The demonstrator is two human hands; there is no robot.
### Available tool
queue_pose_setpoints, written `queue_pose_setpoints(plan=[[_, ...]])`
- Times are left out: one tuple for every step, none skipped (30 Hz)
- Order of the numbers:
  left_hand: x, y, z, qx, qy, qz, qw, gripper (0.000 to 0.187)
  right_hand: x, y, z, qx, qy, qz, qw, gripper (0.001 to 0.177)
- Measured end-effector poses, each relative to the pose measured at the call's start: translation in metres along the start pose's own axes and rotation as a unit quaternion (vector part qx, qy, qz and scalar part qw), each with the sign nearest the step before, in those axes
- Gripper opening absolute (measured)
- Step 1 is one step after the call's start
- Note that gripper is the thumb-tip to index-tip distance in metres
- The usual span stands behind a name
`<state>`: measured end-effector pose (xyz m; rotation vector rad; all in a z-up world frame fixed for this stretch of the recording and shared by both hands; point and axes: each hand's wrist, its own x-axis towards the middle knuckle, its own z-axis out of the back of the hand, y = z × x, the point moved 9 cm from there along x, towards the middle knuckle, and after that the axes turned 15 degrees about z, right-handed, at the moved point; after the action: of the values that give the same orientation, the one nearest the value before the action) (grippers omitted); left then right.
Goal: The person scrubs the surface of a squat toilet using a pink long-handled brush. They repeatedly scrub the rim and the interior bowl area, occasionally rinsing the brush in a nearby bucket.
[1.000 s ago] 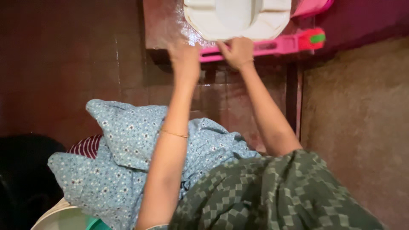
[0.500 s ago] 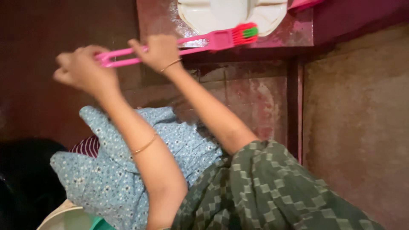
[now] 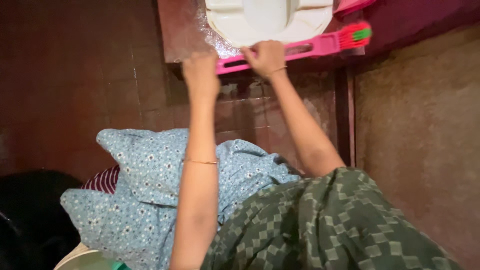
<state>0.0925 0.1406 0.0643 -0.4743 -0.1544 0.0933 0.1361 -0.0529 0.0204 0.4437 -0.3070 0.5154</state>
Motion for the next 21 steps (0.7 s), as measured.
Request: queue_pose_setpoints(plan=[[-0.002, -0.011, -0.009, 0.015, 0.016, 0.004, 1.000, 0.025, -0.006, -0.008, 0.006, 0.003, 0.021, -0.015, 1.000, 0.052], [-0.003, -0.018, -0.008, 0.001, 0.016, -0.003, 1.000, 0.024, -0.009, -0.009, 0.014, -0.001, 0.011, -0.011, 1.000, 0.051], [-0.003, -0.023, -0.006, -0.012, 0.015, -0.010, 1.000, 0.023, -0.009, -0.007, 0.021, -0.005, 0.001, -0.007, 1.000, 0.049], [-0.001, -0.026, -0.002, -0.025, 0.016, -0.017, 0.999, 0.023, -0.005, -0.005, 0.025, -0.009, -0.008, -0.003, 1.000, 0.048], [0.001, -0.022, 0.013, -0.031, -0.030, -0.019, 0.999, 0.029, 0.000, -0.004, 0.024, 0.000, -0.011, -0.023, 1.000, 0.049], [0.000, -0.015, 0.030, -0.038, -0.072, -0.022, 0.996, 0.036, 0.005, 0.002, 0.018, 0.008, -0.013, -0.048, 0.999, 0.051], [-0.001, -0.005, 0.049, -0.063, -0.109, -0.029, 0.992, 0.034, 0.012, 0.011, 0.010, 0.016, -0.016, -0.073, 0.997, 0.052], [-0.001, 0.006, 0.069, -0.090, -0.146, -0.040, 0.984, 0.032, 0.022, 0.026, 0.003, 0.021, -0.031, -0.063, 0.997, 0.051], [0.001, 0.024, 0.083, -0.065, -0.156, -0.002, 0.986, 0.028, 0.032, 0.046, -0.007, 0.025, -0.046, -0.054, 0.997, 0.049], [0.000, 0.045, 0.099, -0.037, -0.166, 0.036, 0.985, 0.024, 0.043, 0.075, -0.008, 0.045, -0.111, -0.006, 0.993, 0.051], [-0.001, 0.063, 0.117, -0.026, -0.187, 0.060, 0.980, 0.018, 0.055, 0.090, -0.024, 0.076, -0.077, -0.031, 0.994, 0.057], [-0.001, 0.081, 0.132, -0.014, -0.203, 0.084, 0.975, 0.013, 0.067, 0.116, -0.031, 0.079, -0.104, -0.016, 0.991, 0.066], [-0.005, 0.107, 0.146, -0.030, -0.217, 0.155, 0.963, 0.011, 0.078, 0.141, -0.040, 0.075, -0.101, -0.003, 0.992, 0.064], [-0.013, 0.133, 0.156, -0.048, -0.226, 0.224, 0.947, 0.010, 0.086, 0.163, -0.049, 0.072, -0.087, 0.000, 0.994, 0.064], [-0.017, 0.137, 0.168, 0.008, -0.241, 0.186, 0.953, 0.012, 0.091, 0.180, -0.056, 0.069, -0.074, 0.003, 0.995, 0.063], [-0.018, 0.135, 0.174, 0.067, -0.255, 0.147, 0.953, 0.015, 0.092, 0.188, -0.058, 0.076, -0.077, 0.006, 0.994, 0.062], [-0.015, 0.137, 0.169, 0.068, -0.241, 0.156, 0.955, 0.016, 0.092, 0.192, -0.058, 0.083, -0.081, 0.009, 0.993, 0.062], [-0.011, 0.139, 0.166, 0.073, -0.232, 0.168, 0.955, 0.018, 0.095, 0.191, -0.058, 0.094, -0.085, 0.017, 0.992, 0.061], [-0.007, 0.140, 0.162, 0.078, -0.223, 0.180, 0.955, 0.019, 0.095, 0.183, -0.058, 0.094, -0.086, 0.013, 0.992, 0.061], [-0.003, 0.137, 0.153, 0.065, -0.204, 0.168, 0.962, 0.019, 0.091, 0.171, -0.058, 0.095, -0.084, 0.012, 0.992, 0.061], [0.003, 0.131, 0.140, 0.052, -0.184, 0.156, 0.969, 0.018, 0.086, 0.157, -0.060, 0.096, -0.083, 0.011, 0.992, 0.060]])
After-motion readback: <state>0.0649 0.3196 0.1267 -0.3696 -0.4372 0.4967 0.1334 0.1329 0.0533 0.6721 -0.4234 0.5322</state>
